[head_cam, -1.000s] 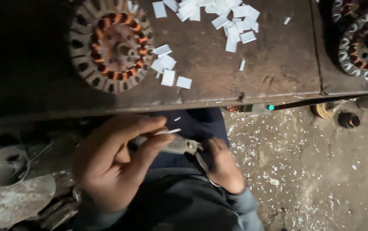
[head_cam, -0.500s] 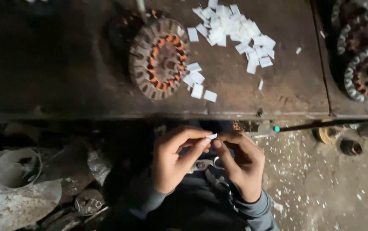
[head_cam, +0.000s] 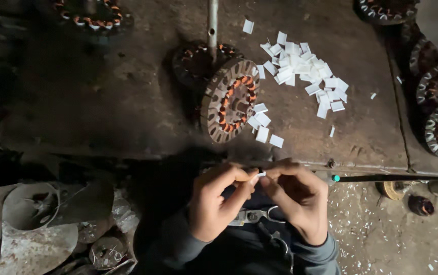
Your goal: The person cuts small white rectangular pieces with scissors and inserts them into the slots of a circular motor stator. The person repeats this process for multiple stators on the workbench.
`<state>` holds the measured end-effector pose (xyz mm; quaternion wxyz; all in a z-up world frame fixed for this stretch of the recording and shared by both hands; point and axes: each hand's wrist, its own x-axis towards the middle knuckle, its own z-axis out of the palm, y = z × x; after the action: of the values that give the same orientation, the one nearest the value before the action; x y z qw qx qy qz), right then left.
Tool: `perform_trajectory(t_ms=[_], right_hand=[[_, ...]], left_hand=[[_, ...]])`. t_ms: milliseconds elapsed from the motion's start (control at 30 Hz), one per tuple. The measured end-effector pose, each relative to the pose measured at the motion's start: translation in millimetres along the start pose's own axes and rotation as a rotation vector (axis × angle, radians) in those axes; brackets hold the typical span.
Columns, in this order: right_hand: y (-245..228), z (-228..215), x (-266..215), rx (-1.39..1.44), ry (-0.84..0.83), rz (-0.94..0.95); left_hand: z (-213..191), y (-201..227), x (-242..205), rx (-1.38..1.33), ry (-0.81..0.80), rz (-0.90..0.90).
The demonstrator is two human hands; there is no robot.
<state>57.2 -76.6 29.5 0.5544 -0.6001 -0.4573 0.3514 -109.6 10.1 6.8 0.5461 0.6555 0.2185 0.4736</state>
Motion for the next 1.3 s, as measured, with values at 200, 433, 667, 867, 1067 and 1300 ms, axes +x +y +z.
perform_trajectory(t_ms=[200, 433, 667, 867, 1067, 1300], right_hand=[[-8, 11, 22, -0.001, -0.032, 0.131], [-40, 33, 48, -0.124, -0.146, 0.021], [-68, 35, 86, -0.551, -0.265, -0.554], [-62, 30, 140, -0.319, -0.19, -0.293], [-78, 33, 156, -0.472, -0.299, -0.282], [-98, 34, 154, -0.636, -0.313, -0.421]], left_hand=[[-6, -11, 4, -0.304, -0.047, -0.308], [-26, -16, 17, -0.584, 0.001, -0.219], [-52, 3, 49, -0.324, 0.013, -0.199], [-53, 22, 75, 0.371, 0.328, 0.174], [-46, 9, 84, 0.216, 0.293, 0.113], [-43, 10, 83, 0.275, 0.295, 0.124]])
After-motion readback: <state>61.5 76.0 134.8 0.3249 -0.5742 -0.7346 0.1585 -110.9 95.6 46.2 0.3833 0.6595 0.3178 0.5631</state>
